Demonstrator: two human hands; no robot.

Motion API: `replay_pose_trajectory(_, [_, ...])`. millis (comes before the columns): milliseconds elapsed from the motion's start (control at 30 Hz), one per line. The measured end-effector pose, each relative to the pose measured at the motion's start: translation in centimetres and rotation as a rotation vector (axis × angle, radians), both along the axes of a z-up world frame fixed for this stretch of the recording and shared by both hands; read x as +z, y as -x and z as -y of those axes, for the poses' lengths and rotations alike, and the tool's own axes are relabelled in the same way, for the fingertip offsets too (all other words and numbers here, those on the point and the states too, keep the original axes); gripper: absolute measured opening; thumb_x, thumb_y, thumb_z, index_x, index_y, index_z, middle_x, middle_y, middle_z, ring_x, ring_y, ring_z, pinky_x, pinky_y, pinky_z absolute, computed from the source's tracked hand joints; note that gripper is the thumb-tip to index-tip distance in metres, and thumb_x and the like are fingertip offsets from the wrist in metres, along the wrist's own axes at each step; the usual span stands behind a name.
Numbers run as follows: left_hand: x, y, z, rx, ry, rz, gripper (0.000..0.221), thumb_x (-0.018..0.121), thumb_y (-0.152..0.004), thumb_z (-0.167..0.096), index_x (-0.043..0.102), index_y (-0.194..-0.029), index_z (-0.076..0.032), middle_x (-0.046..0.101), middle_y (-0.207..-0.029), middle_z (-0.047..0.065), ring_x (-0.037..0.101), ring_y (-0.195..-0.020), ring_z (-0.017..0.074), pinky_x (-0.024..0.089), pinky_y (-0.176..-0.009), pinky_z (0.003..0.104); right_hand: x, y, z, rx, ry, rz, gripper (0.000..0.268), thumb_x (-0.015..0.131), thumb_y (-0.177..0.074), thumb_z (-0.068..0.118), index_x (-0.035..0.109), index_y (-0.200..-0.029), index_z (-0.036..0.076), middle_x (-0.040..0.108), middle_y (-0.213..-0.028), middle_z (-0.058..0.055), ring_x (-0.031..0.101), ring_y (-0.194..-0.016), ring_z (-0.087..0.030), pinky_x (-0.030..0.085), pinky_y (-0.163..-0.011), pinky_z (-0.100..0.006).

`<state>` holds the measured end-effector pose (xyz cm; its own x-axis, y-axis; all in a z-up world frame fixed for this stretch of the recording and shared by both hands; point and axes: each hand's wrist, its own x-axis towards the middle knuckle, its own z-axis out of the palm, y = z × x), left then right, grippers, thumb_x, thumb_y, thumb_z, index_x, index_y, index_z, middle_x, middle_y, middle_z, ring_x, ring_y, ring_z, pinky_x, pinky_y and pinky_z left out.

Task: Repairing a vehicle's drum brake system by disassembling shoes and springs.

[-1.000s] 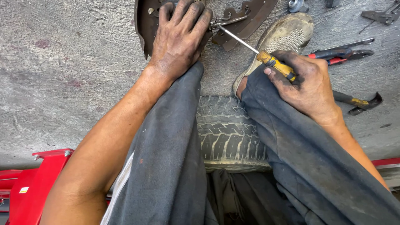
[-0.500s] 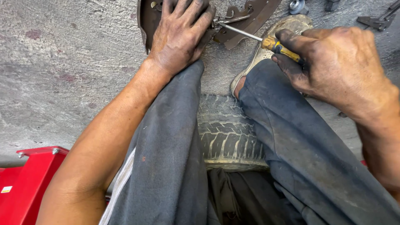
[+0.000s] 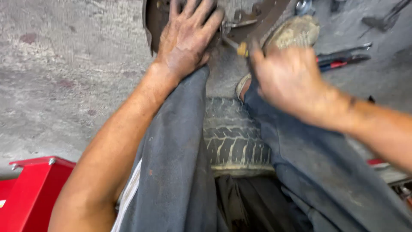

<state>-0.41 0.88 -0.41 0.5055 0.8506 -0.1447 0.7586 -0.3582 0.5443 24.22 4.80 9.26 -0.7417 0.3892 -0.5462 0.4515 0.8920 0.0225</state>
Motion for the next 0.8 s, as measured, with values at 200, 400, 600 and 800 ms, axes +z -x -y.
replay_pose_trajectory(200, [-0.4,-0.1,0.6,0.021,-0.022,0.025,0.074,0.087,-0.062,-0.022,0.061,-0.13,-0.009,0.058,-0.133,0.014,0.055,-0.117,0.0346,0.043,-0.093,0.053,6.4,-2.9,-1.1,-0.46,0.312,0.018,0.054,0.063,-0.108,0.044,0.065,-0.159,0.025,0.061,-0.065,-0.005,0.058,-0.048,-0.024,0.051,-0.043,-0.044])
replay_pose_trajectory(400, [-0.4,-0.4,0.7,0.036,-0.066,0.01,0.06,0.084,-0.069,-0.026,0.064,-0.124,-0.013,0.06,-0.124,0.012,0.059,-0.108,0.0326,0.044,-0.089,0.049,6.1,-2.3,-1.6,-0.457,0.298,-0.123,0.048,0.071,-0.108,0.036,0.075,-0.154,0.026,0.061,-0.072,-0.002,0.061,-0.058,-0.026,0.047,-0.049,-0.044])
replay_pose_trajectory(600, [-0.3,-0.4,0.5,0.033,-0.075,0.003,0.061,0.085,-0.07,-0.025,0.063,-0.126,-0.012,0.057,-0.129,0.016,0.054,-0.12,0.034,0.044,-0.088,0.053,6.3,-2.5,-2.4,-0.419,0.264,-0.082,0.047,0.069,-0.108,0.039,0.076,-0.154,0.028,0.06,-0.067,0.004,0.063,-0.06,-0.019,0.046,-0.047,-0.04])
replay_pose_trajectory(800, [-0.6,-0.4,0.7,0.06,-0.071,0.066,0.04,0.078,-0.09,-0.027,0.066,-0.126,-0.013,0.061,-0.125,0.015,0.06,-0.107,0.0354,0.044,-0.087,0.052,5.8,-2.2,-2.3,-0.385,0.257,-0.03,0.047,0.065,-0.106,0.045,0.075,-0.151,0.033,0.07,-0.079,0.005,0.071,-0.068,-0.026,0.052,-0.047,-0.045])
